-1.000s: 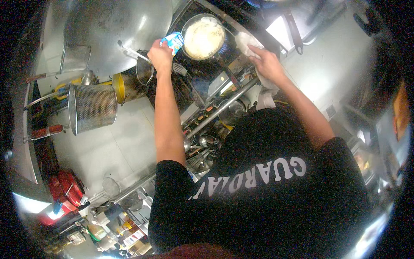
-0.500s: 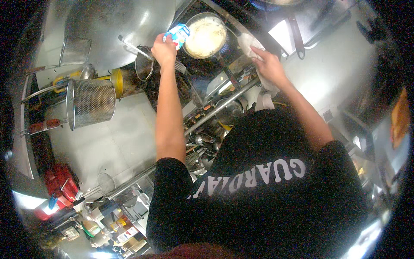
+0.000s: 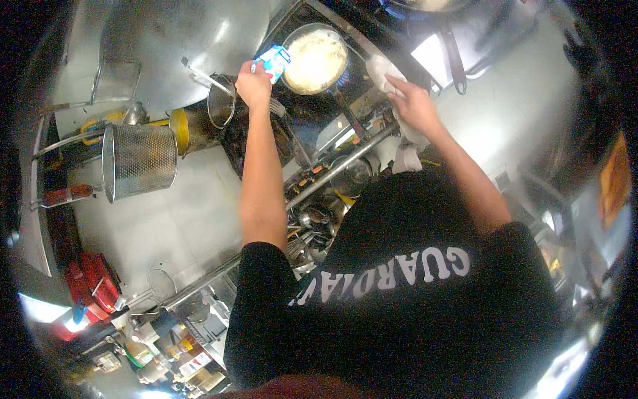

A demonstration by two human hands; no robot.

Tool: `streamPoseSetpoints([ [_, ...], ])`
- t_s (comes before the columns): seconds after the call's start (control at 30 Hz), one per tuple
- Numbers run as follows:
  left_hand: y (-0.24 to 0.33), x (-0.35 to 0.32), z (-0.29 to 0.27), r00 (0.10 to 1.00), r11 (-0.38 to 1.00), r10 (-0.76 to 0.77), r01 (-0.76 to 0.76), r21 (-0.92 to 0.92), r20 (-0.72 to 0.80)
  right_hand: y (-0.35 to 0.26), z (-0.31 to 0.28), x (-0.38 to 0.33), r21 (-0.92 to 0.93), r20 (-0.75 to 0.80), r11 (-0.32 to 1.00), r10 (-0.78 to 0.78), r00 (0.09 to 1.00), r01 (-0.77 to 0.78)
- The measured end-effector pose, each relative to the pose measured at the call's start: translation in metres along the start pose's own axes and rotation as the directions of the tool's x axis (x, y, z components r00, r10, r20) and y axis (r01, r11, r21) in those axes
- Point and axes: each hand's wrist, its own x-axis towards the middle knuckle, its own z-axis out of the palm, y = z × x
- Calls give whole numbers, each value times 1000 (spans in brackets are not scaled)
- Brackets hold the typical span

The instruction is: The person cooks fish and pasta on a stove. The person flips a piece of fish in a frying pan with a spatula, stirs a pot of pasta and sauce, and adds liquid from a small carton into the pasta pot.

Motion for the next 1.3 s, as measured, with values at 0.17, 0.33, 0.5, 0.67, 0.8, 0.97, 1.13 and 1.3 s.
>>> streamPoseSetpoints([
  [0.17,-43,-17,44,771,548,-505,634,-546,388,-1,3,-10,5,0,1000,28,1000,-28],
  [0.33,-62,-32,65,550,-113,-485,732,-672,680,8,8,-12,-18,-28,1000,4,1000,-5],
  [0.5,0,8,0,822,276,-472,480,-833,318,4,3,-12,11,-2,1000,15,1000,-15],
  [0.67,26,35,-36,931,470,-340,288,-834,131,-1,-2,-11,45,21,998,47,999,-48],
  [0.8,-13,11,26,927,572,-297,365,-735,229,-4,4,-13,31,54,999,3,999,-5],
  [0.97,5,-9,47,899,638,-349,435,-636,264,2,-2,-8,41,-1,999,31,1000,-31],
  [1.13,-12,-10,48,940,818,-325,337,-466,108,7,4,-6,68,4,997,34,999,-34],
  [1.3,25,-13,24,952,877,-304,293,-380,31,4,-1,-5,72,33,994,80,996,-82],
])
